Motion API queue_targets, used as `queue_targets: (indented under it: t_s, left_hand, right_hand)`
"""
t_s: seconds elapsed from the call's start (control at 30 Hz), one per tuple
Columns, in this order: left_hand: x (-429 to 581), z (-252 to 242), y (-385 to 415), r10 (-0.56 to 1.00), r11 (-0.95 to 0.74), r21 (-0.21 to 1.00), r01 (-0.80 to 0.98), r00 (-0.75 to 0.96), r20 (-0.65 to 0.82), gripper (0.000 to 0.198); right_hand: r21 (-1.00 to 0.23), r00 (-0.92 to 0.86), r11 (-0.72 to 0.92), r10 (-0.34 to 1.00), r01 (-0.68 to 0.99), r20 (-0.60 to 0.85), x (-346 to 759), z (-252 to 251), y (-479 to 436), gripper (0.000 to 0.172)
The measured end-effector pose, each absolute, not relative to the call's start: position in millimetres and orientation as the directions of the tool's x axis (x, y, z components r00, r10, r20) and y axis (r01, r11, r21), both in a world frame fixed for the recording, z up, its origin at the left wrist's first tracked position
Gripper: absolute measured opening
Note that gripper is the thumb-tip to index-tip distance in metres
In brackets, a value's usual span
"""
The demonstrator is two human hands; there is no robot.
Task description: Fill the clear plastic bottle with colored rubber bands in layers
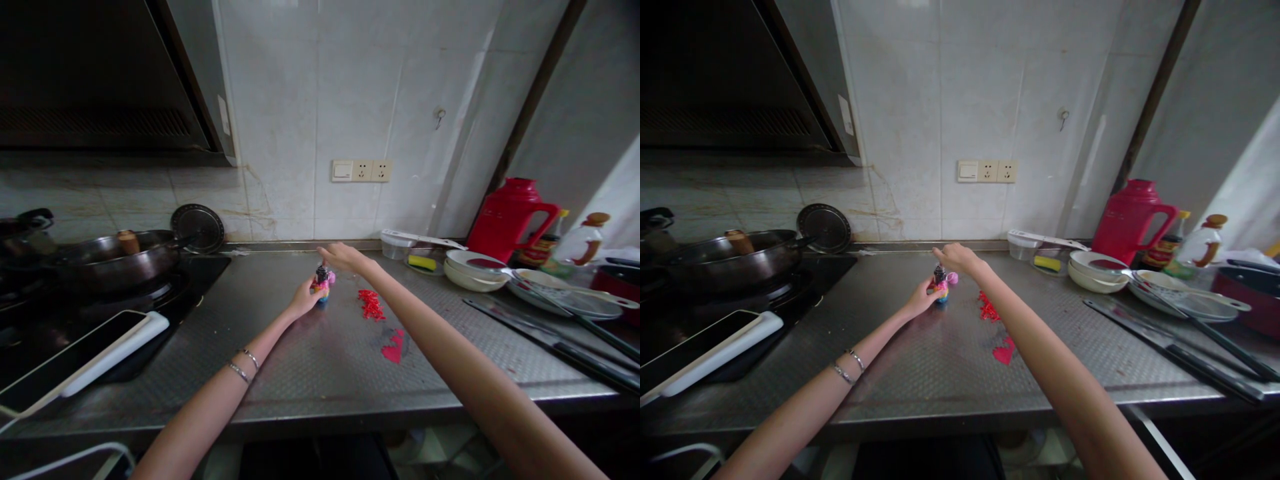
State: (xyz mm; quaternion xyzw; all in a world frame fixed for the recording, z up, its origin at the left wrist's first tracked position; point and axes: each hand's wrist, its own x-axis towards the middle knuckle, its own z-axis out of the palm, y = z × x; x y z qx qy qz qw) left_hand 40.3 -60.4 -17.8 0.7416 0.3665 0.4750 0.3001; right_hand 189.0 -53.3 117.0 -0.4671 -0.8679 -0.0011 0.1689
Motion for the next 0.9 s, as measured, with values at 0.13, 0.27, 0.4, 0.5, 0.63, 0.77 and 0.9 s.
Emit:
queue_targets:
  t_s: [0.13,0.27,0.4,0.5,0.63,0.77,0.9]
  left_hand:
    - [40,-20,-58,0.828,-0.554,0.786,0.275,0.282,0.485,0.031]
    - [40,-22,-56,0.835,-0.545,0.779,0.31,0.286,0.471,0.033]
    - [40,-21,-56,0.836,-0.541,0.789,0.291,0.287,0.467,0.037]
    - [40,-21,-57,0.841,-0.535,0.796,0.284,0.27,0.468,0.036]
    - [40,-22,-57,0.834,-0.546,0.786,0.291,0.274,0.478,0.036]
    - [40,-22,-56,0.834,-0.548,0.774,0.316,0.269,0.481,0.036]
    - [40,-22,-55,0.835,-0.547,0.775,0.315,0.272,0.478,0.037]
  right_hand:
    - [-0.262,-0.436,0.546,0.816,0.796,0.378,198,123,-65,0.06]
    - [-0.361,-0.342,0.529,0.815,0.768,0.467,227,105,-70,0.057]
    - [-0.458,-0.241,0.48,0.84,0.748,0.486,271,60,-73,0.04]
    - [-0.526,-0.211,0.411,0.893,0.745,0.399,300,25,-79,0.033]
    - [-0.557,-0.206,0.338,0.935,0.758,0.288,322,-1,-89,0.032]
    - [-0.547,-0.21,0.312,0.947,0.777,0.242,324,-6,-94,0.04]
    - [-0.478,-0.221,0.316,0.944,0.82,0.245,322,-8,-93,0.038]
